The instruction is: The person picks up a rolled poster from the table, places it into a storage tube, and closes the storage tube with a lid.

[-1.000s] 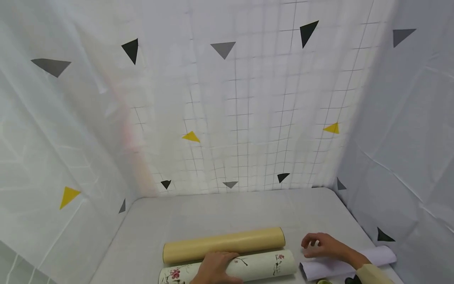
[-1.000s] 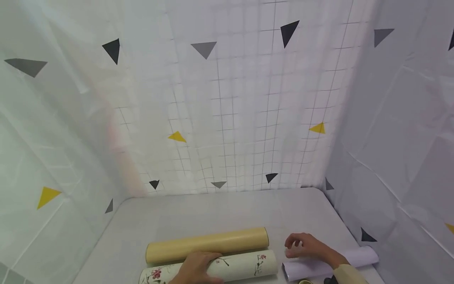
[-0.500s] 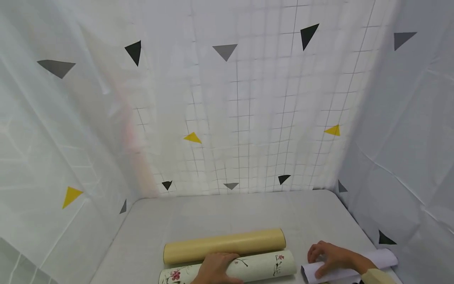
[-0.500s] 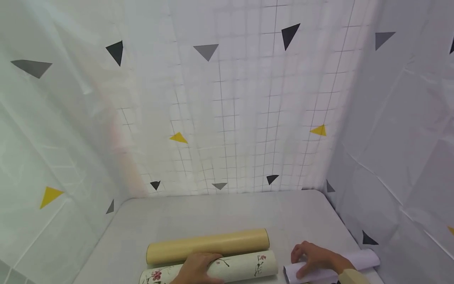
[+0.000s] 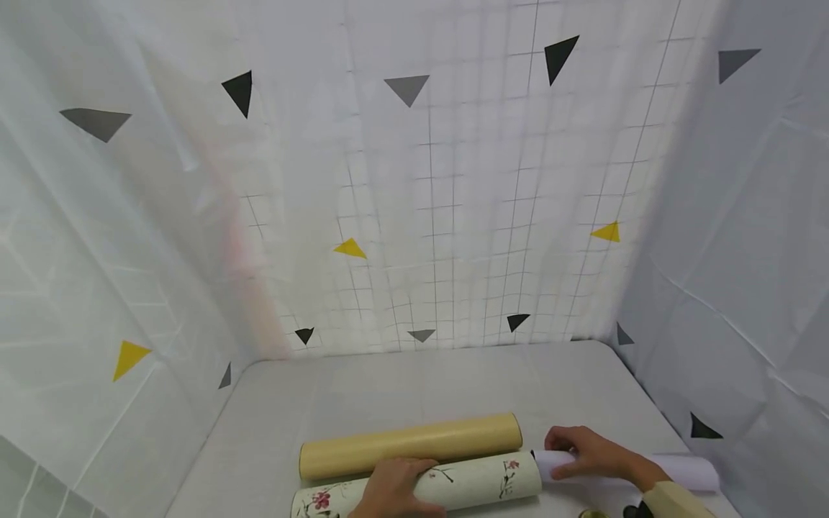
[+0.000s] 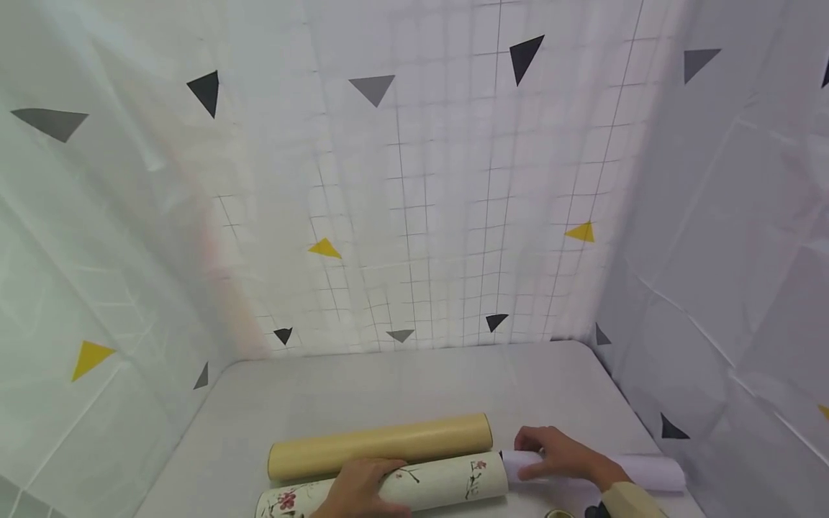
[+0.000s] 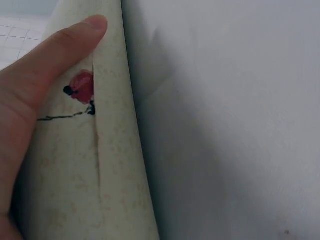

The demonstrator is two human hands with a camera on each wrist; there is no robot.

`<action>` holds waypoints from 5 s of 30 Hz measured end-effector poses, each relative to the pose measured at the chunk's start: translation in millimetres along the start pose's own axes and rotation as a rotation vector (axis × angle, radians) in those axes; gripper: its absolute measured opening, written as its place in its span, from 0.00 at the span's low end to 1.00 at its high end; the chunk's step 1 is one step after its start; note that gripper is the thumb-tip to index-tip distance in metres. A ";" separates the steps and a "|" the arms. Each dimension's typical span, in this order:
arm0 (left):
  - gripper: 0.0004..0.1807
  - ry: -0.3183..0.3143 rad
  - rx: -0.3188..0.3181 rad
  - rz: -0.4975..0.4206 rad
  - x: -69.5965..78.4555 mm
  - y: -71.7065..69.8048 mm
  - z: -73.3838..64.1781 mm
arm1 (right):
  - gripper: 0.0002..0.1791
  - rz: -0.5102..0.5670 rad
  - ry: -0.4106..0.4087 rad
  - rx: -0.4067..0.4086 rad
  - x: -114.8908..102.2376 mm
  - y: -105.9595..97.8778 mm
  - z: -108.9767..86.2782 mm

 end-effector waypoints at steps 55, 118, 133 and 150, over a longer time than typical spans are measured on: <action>0.43 -0.067 0.086 0.053 -0.5 -2.2 0.0 | 0.34 -0.069 0.043 0.024 -12.1 10.8 27.5; 0.42 -0.069 0.181 0.043 5.6 -13.2 -3.1 | 0.54 -0.515 0.210 0.230 4.9 -18.2 -18.9; 0.43 -0.075 0.182 0.047 7.7 -9.6 -6.7 | 0.53 -0.614 0.514 0.269 37.0 -27.3 -50.6; 0.43 -0.076 0.174 0.051 5.9 -10.6 -7.9 | 0.38 -0.523 0.548 0.222 30.2 -12.4 -24.5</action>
Point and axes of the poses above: each hand's wrist, its own z-axis towards the middle knuckle, its own y-axis out of the palm, x = y × z, the point moved 7 cm from there along z, towards the middle knuckle, and after that the axes turned 9 degrees about -y, right-handed, at the moved point
